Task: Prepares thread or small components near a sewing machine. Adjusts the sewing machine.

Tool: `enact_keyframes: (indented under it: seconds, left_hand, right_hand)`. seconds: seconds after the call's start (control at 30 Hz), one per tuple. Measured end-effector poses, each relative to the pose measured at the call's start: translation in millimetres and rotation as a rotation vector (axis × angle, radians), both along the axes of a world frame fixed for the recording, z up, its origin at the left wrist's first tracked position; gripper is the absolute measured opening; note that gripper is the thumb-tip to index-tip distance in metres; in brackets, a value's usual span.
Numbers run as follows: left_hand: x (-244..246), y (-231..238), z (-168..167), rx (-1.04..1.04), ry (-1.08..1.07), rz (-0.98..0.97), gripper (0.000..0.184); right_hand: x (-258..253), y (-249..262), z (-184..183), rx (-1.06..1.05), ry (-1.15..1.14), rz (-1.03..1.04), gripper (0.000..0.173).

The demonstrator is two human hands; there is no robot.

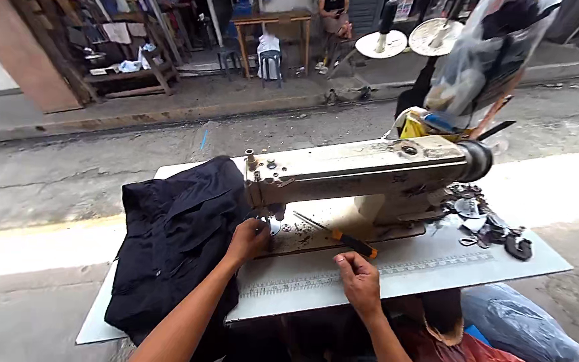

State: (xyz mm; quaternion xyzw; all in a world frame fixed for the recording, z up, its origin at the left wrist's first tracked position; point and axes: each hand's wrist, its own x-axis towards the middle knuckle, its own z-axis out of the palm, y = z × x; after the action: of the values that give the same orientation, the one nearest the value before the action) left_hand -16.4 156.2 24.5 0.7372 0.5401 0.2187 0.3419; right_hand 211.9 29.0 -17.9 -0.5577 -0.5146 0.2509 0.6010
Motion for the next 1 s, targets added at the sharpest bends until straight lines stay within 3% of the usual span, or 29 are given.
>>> enact_keyframes:
  seconds: [0.2,0.43,0.8,1.0]
  left_hand:
    - [0.3,12.0,-15.4,-0.057,-0.012,0.078,0.027]
    - [-6.7,10.0,-40.2,0.043,-0.045,0.117,0.025]
    - [-6.5,6.5,-50.2,0.124,-0.056,0.145,0.021]
    - [-9.1,7.0,-61.7,0.282,-0.073,0.094,0.018]
  right_hand:
    - [-2.8,1.2,-16.6,0.081,-0.216,0.094,0.024]
    - [-0.9,3.5,-19.8,0.116,-0.222,0.122,0.025]
    - [1.3,3.2,-21.5,0.117,-0.247,0.133,0.025]
    - [1.0,2.0,-21.4,0.118,-0.246,0.125,0.025]
